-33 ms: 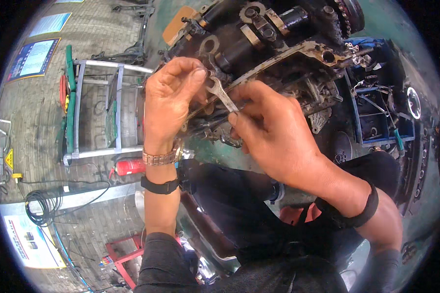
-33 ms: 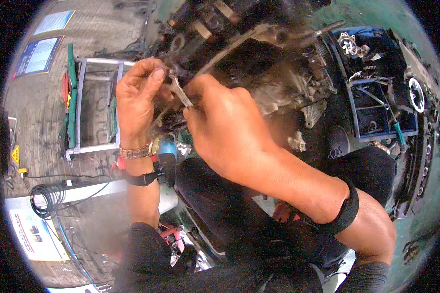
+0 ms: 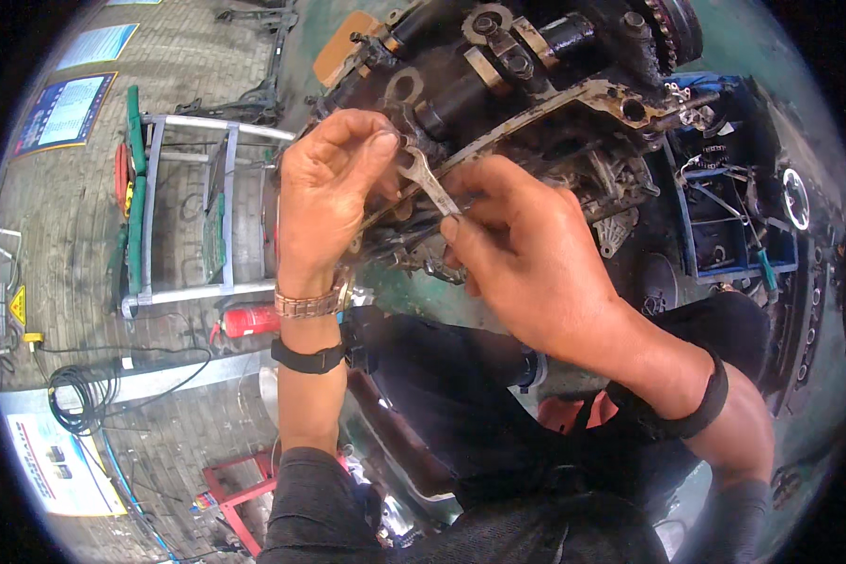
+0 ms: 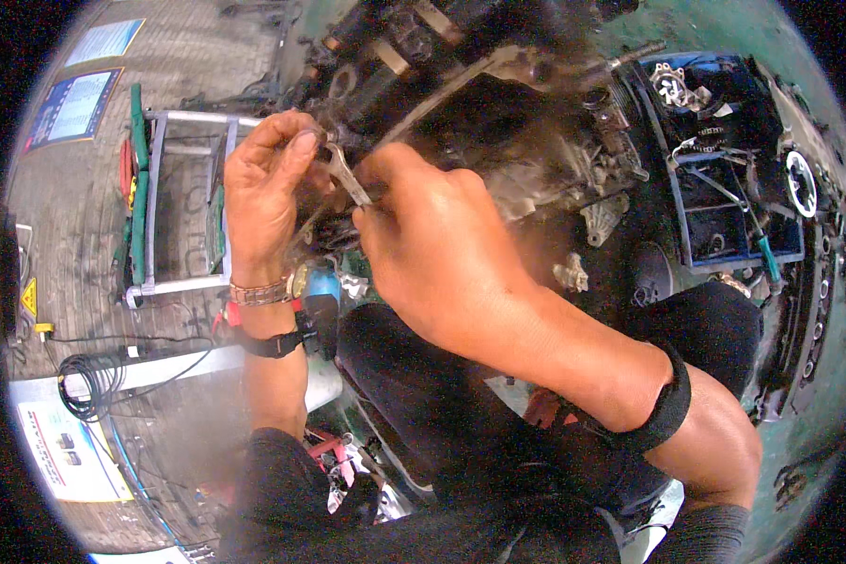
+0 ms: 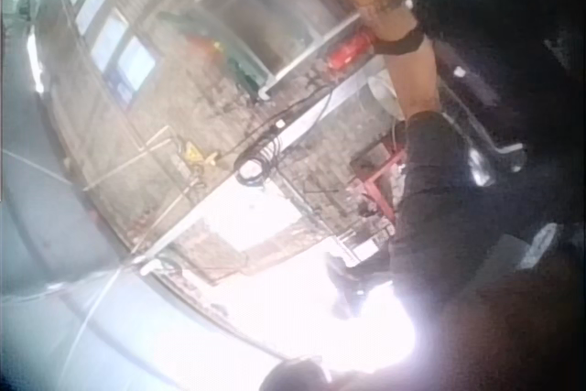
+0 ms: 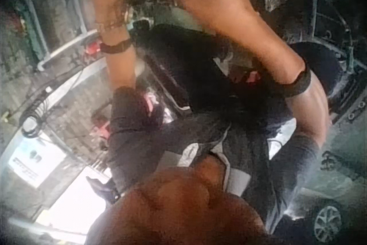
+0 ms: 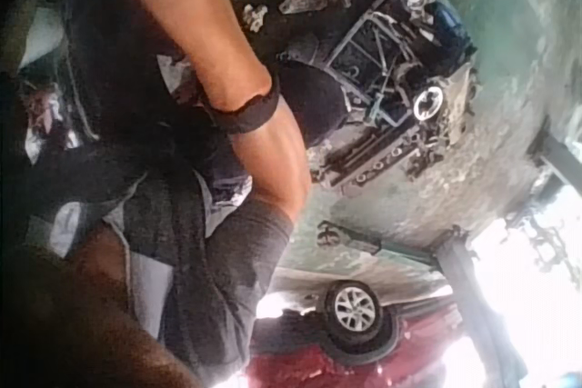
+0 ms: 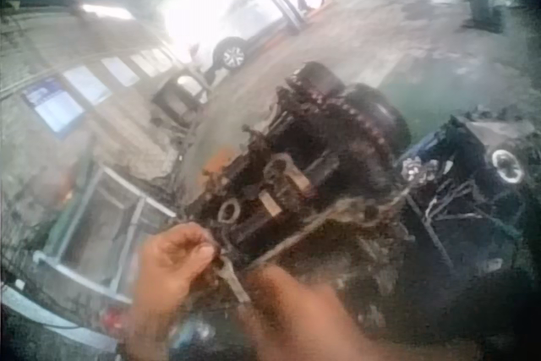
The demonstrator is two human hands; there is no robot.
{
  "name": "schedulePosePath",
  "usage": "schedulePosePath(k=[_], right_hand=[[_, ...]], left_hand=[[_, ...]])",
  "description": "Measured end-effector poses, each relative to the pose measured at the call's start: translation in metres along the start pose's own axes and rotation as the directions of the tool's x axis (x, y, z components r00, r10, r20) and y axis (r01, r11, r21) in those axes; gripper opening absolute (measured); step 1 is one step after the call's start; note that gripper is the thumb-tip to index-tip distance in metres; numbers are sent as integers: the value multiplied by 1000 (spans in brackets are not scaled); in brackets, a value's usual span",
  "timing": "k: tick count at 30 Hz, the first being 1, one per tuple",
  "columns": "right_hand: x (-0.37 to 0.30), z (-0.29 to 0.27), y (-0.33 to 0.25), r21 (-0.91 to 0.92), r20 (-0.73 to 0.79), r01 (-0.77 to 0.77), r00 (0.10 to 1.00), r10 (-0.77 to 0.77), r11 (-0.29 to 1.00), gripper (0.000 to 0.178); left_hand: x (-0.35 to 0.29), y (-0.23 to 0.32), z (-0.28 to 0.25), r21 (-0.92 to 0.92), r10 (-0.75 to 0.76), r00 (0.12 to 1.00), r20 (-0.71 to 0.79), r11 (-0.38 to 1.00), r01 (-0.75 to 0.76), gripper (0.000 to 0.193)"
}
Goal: The person disassembles components of an engine block by removing small metal parts and bolts using a wrench and a cloth to wipe various sections.
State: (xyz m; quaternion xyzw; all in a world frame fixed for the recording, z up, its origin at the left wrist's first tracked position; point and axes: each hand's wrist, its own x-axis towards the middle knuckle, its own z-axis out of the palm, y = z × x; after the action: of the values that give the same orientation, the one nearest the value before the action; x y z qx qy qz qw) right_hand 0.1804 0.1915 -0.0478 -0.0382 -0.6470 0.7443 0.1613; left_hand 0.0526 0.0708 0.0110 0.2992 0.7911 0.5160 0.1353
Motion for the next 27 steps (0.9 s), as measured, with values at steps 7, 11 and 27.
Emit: schedulePosePath(k=[7, 11, 27], right_hand=[[0, 3, 3, 23, -26, 14, 1000, -13, 1000, 20], [5, 10, 5, 14, -44, -9, 999, 10, 1000, 21], [16, 0, -5, -60, 34, -28, 999, 30, 998, 22]], left_hand=[[1, -4, -3, 8, 25, 999, 26, 1000, -25, 10], [1, -4, -4, -5, 32, 999, 38, 999, -32, 8], [0, -1, -2, 22, 36, 999, 21, 999, -37, 10]])
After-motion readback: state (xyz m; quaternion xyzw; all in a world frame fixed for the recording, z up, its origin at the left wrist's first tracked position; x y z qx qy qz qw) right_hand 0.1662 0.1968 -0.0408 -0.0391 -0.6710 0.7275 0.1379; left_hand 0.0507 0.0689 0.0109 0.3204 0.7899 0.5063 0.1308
